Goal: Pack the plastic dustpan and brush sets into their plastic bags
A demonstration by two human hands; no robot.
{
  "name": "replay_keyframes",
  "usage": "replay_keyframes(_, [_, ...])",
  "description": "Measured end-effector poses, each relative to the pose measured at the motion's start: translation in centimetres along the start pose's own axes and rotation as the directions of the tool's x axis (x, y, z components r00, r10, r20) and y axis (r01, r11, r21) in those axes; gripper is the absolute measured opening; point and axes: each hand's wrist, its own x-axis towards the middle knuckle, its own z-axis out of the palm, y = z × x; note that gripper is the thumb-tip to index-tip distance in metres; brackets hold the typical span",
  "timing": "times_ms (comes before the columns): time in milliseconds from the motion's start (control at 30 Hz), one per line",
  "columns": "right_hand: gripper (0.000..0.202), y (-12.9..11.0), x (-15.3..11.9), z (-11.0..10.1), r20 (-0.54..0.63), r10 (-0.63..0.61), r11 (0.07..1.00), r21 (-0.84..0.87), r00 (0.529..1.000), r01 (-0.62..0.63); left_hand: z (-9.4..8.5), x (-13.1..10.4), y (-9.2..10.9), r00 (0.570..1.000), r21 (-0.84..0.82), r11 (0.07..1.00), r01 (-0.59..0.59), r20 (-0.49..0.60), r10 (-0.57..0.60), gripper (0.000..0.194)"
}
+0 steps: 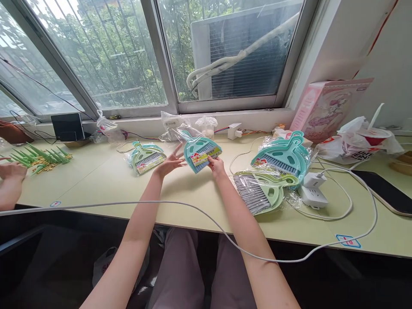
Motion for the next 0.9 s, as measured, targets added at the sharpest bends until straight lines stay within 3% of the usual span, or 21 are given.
replay_keyframes(67, [0.019,-0.1,0.2,-0.1,-0.031,-0.015,1.000,0.014,0.999,0.016,-0.1,-0.1,-0.1,0.996,-0.009,0.999,0.031,0.083,-0.030,0.101])
replay_keyframes(133, [0.021,-0.1,0.2,-0.2,-0.025,-0.020,1.000,0.008,0.999,0.021,-0.1,0.0,-0.4,0.995,-0.066,0.998,-0.002,0.098,0.009,0.099])
replay_keyframes(233, [0.024,0.0,0.0,0.0,0.049,-0.016,1.000,-0.006,0.999,0.017,0.3,0.2,-0.6,0.990,-0.206,0.969,-0.139,-0.056,0.130,0.094])
replay_keyframes(333, [0.022,0.4,-0.5,0.6,0.142,-0.025,1.000,-0.005,0.990,0.026,1.0,0.2,0.0,0.942,-0.310,0.908,-0.282,-0.268,0.201,0.091])
replay_keyframes(433, [0.022,0.8,-0.9,1.2,0.164,-0.017,1.000,-0.016,0.986,0.020,1.9,0.0,1.0,0.901,-0.329,0.870,-0.366,-0.361,0.242,0.091])
replay_keyframes(533, [0.020,1.2,-1.2,1.8,0.112,0.011,0.999,-0.032,0.994,-0.007,2.7,-0.1,1.9,0.917,-0.339,0.870,-0.358,-0.305,0.258,0.098])
replay_keyframes(700, [0.020,1.4,-1.4,2.1,-0.020,0.031,0.999,-0.008,0.999,-0.031,2.8,-0.2,2.2,0.965,-0.320,0.914,-0.248,-0.160,0.206,0.101])
replay_keyframes(800, [0.021,1.4,-1.5,2.0,-0.005,0.025,1.000,0.007,1.000,-0.025,2.0,-0.6,2.1,0.955,-0.275,0.925,-0.264,-0.208,0.211,0.097])
replay_keyframes(900, [0.020,1.2,-1.6,1.9,0.028,0.004,1.000,0.024,1.000,-0.005,1.0,-1.4,2.3,0.916,-0.266,0.905,-0.331,-0.322,0.240,0.101])
